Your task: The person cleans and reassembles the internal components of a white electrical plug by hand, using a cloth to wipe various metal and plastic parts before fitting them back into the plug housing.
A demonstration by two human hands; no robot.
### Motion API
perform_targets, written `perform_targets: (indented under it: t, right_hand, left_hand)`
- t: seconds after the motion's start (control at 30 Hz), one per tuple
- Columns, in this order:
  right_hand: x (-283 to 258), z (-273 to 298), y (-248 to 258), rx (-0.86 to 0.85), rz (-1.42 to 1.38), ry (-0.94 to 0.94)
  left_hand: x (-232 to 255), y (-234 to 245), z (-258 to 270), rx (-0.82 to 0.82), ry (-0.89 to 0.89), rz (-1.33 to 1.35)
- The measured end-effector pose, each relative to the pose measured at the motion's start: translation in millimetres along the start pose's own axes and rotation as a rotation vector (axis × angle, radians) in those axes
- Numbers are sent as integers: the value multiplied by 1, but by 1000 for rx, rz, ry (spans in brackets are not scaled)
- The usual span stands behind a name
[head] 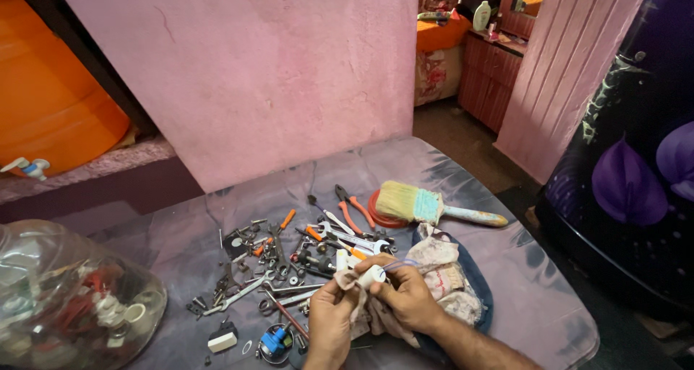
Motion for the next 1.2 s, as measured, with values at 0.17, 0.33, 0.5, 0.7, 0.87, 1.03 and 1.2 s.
perform_targets:
  t: [0.17, 0.33, 0.5, 0.7, 0.87, 1.03, 1.2]
  right_hand:
    - [5, -3, 4, 34, -194, -134]
    - [17, -3, 3, 3, -125, -70]
    - [26, -6, 11, 6, -227, -136]
    - [34, -1, 14, -43, -221, -182]
    - [41, 1, 17, -55, -241, -141]
    - [16, 0, 15, -40, -47, -10]
    - [6, -4, 43, 304, -283, -12]
  left_hand:
    - [13, -19, 5, -2, 81, 16]
    - [-1, -14, 10, -65, 44, -62]
    - [-12, 1, 3, -64, 85, 77]
    - [0, -15, 11, -119, 162, 30]
    - [-16, -18, 11, -35, 19, 2]
    - [-18, -24, 14, -29, -49, 6]
    - [25, -64, 50, -257, -591, -775]
Point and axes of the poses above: each hand's wrist, its own z-axis away from the middle knuckle, its own y-axis out of the back of the hand, x = y × z, the point moved 7 cm from there along -z, towards the middle knuckle, and after that the axes turned 10 degrees about -y, right-handed, at the moved point
